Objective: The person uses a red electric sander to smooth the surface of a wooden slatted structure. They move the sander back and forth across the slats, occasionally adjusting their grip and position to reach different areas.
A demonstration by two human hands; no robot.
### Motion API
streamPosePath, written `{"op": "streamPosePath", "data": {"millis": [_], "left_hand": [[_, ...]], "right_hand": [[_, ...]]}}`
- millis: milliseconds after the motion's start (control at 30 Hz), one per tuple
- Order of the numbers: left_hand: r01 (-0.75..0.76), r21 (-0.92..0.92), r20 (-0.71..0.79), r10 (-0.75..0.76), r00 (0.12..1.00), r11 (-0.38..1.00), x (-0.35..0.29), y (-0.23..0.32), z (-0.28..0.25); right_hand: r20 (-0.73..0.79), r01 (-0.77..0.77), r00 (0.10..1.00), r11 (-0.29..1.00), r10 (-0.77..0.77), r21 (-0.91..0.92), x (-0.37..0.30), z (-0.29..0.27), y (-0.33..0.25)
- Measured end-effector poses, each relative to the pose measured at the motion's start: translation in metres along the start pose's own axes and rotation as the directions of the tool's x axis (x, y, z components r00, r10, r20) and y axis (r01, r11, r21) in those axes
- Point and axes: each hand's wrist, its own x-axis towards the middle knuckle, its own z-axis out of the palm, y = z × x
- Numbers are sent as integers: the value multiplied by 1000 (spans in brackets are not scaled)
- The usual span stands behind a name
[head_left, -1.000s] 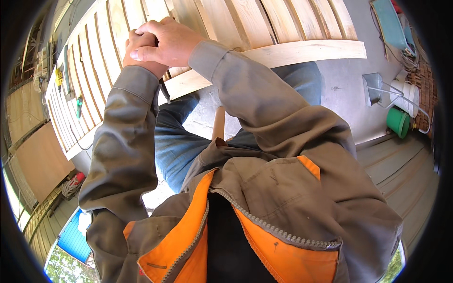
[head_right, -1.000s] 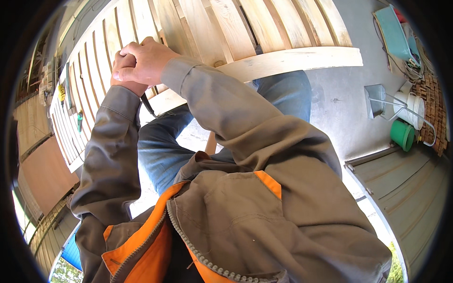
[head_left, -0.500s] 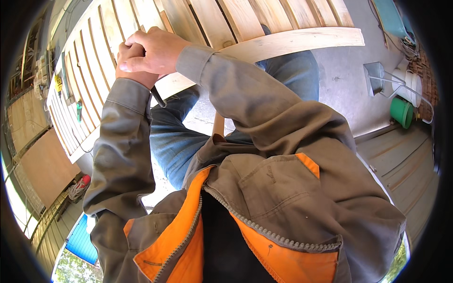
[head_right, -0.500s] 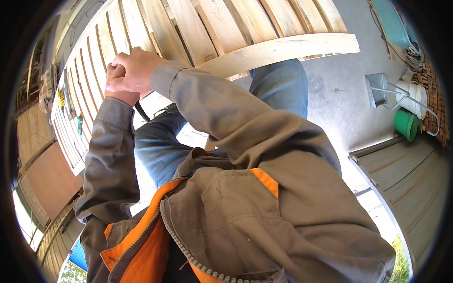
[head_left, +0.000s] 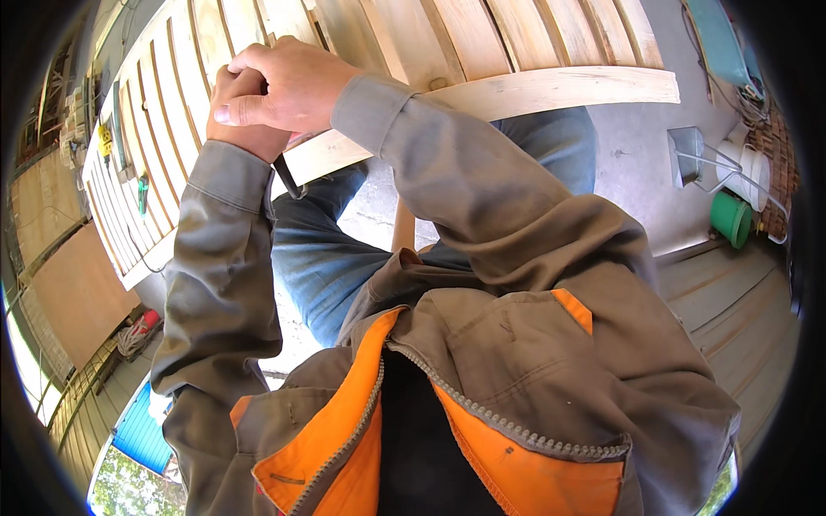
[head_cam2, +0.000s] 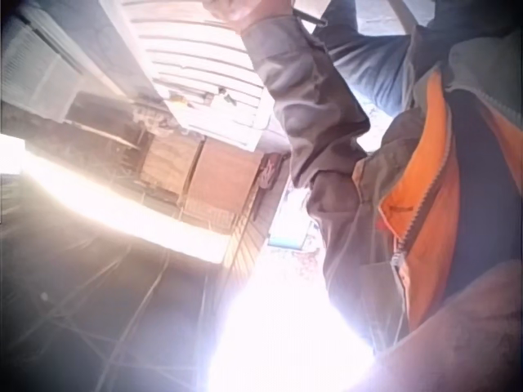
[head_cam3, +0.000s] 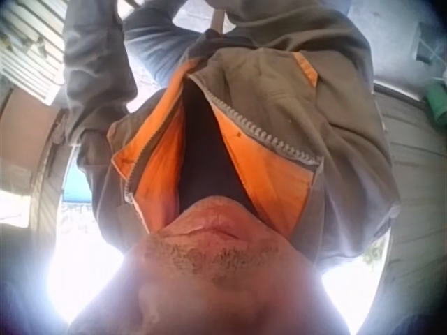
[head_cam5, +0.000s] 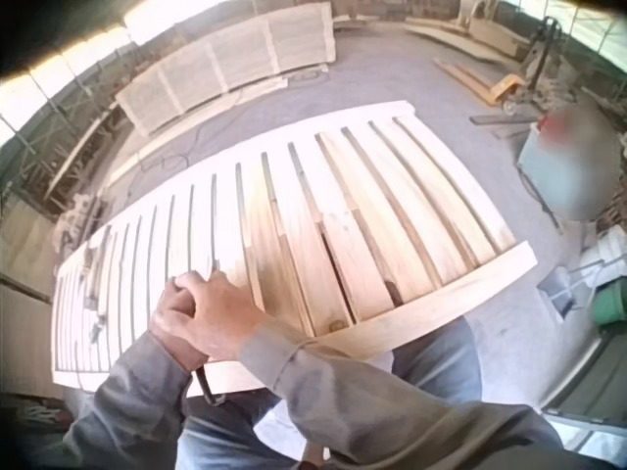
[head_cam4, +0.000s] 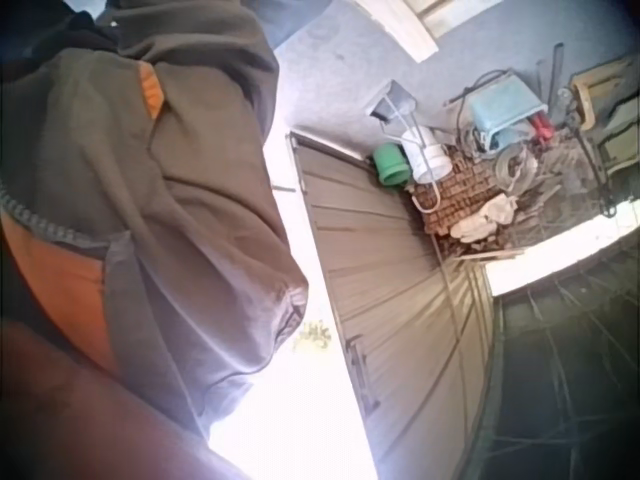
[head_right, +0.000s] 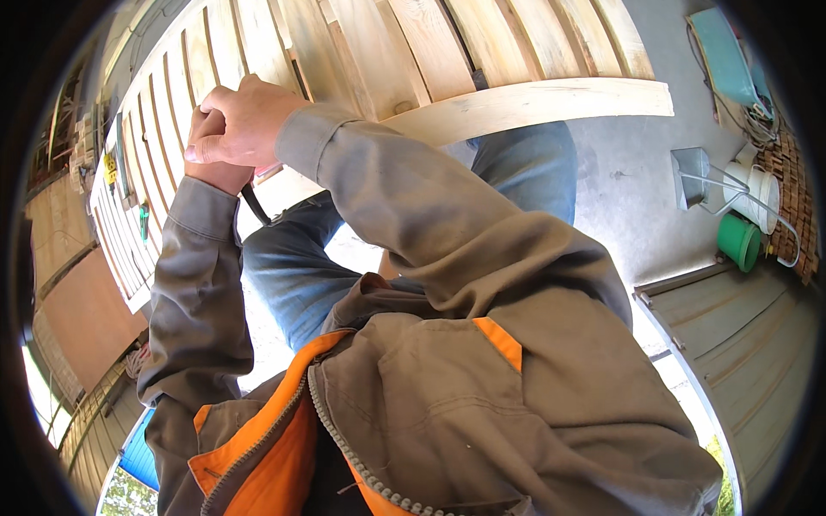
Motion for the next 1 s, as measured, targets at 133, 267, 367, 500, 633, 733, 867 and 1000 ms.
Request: {"op": "streamPosePath", "data": {"millis": [133, 267, 367, 500, 633, 733, 867, 1000], "left_hand": [[42, 40, 7, -42, 999, 998, -17, -7, -6], [150, 79, 46, -154, 987, 985, -31, -12, -3], [226, 5, 75, -226, 971, 974, -29, -15, -2], [238, -45, 34, -237, 971, 970, -28, -5, 0], [184, -34, 43, -183, 982, 982, -11, -5, 7], [158, 48, -15, -157, 987, 986, -11, 2, 8], [175, 34, 13, -175, 984, 984, -20, 4, 9], [257, 9, 53, -257, 965, 966, -35, -7, 0]], "right_hand": [[97, -73, 993, 993, 63, 94, 2, 17, -4], [128, -84, 988, 996, 85, -17, -1, 29, -6], [189, -106, 977, 994, 96, 40, 6, 34, 0], [47, 22, 999, 999, -20, -48, -3, 33, 8], [8, 69, 998, 998, -69, -2, 1, 18, 16], [23, 83, 996, 996, -82, -44, 4, 13, 15], [69, 46, 997, 999, -46, 3, -2, 16, 13], [101, -8, 995, 1000, 10, -19, -4, 39, 8]]}}
